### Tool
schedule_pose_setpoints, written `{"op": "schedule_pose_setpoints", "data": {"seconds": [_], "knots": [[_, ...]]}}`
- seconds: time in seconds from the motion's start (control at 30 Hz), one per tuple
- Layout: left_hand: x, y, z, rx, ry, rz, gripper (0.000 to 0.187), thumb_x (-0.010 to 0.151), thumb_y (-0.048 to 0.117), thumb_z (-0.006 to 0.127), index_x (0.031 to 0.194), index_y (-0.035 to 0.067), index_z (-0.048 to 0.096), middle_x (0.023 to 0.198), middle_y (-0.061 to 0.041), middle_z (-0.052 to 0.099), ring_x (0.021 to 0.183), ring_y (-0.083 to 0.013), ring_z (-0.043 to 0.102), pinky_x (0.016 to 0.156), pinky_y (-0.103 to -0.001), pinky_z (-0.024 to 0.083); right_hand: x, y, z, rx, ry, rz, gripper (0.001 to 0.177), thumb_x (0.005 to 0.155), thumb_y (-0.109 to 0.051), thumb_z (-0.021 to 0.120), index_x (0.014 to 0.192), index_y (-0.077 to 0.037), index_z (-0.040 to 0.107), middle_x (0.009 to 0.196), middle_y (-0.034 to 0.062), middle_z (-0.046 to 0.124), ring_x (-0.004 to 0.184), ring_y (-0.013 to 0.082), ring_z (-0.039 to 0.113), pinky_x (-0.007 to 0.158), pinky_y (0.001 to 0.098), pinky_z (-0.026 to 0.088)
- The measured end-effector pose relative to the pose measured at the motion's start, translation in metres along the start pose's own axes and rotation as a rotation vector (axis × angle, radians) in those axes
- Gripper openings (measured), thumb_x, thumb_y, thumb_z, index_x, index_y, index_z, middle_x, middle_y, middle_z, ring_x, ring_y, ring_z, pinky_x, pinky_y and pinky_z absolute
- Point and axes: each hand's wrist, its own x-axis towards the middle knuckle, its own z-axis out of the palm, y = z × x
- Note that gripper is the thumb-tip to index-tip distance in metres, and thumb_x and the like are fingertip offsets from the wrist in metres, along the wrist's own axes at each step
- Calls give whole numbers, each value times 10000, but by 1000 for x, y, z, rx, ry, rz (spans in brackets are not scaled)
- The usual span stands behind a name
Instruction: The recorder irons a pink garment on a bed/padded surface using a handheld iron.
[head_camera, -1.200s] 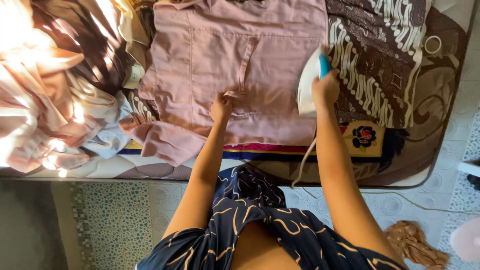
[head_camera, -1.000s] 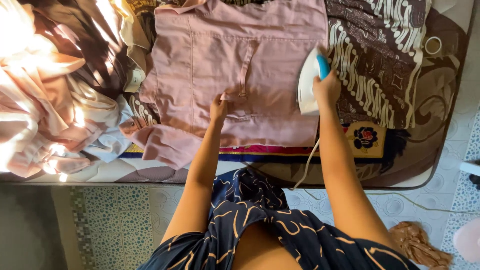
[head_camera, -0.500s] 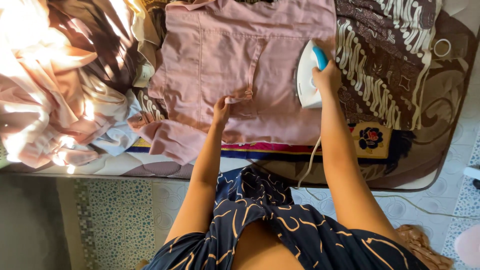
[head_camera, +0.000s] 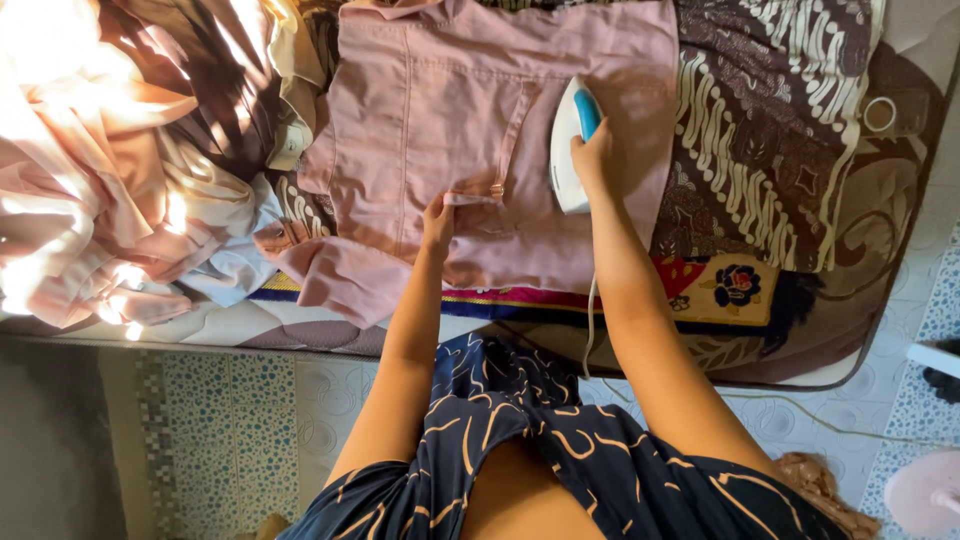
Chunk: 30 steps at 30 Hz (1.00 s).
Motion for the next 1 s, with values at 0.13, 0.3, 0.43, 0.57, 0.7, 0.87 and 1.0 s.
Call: {"op": "schedule_pose_setpoints", "data": {"seconds": [0.13,0.3,0.43,0.57,0.7,0.87,1.0], "knots": [[0,4,-1,80,50,-10,271,1098,245,545,1166,22,683,972,-22,688,851,-108,633,756,-261,537,16,53,55,12,103,-181,527,848,-235,730,1287,6,566,1168,283,682,1091,460,654,921,550,512],[0,-3,4,182,39,5,250,1083,215,552,1180,21,676,1014,-28,694,909,-100,627,799,-252,527,19,42,50,84,85,-97,559,824,-236,717,1270,47,533,1131,304,659,1023,477,647,834,559,515],[-3,-4,7,310,60,156,245,1061,199,553,1175,15,669,1033,-29,709,945,-100,636,840,-246,525,8,24,14,-8,81,-119,424,896,-283,693,1177,23,605,1087,268,711,1037,453,681,895,537,535],[-1,0,7,377,184,200,263,1084,205,550,1214,5,662,1027,-33,683,932,-114,599,833,-251,506,-18,24,35,-25,167,-187,507,876,-277,719,1216,59,549,1003,304,698,942,478,682,824,551,537],[-1,-3,3,198,209,154,244,1113,157,509,1259,14,643,1050,-53,667,906,-133,592,792,-257,496,-38,-7,72,17,84,-28,508,831,-233,749,1222,17,543,1032,303,681,924,478,679,780,557,542],[-39,31,39,921,279,435,506,876,-47,537,1363,69,610,1275,-211,580,1137,-339,539,979,-415,471,-3,-12,84,-91,219,-172,442,869,-231,757,1196,-5,563,1053,262,720,939,435,713,782,521,575],[-38,37,73,1086,114,661,515,911,31,513,1415,125,560,1586,-212,472,1474,-432,446,1237,-489,375,-20,-2,81,-92,127,-124,503,885,-211,746,1274,16,523,995,279,718,911,434,714,783,506,576]]}}
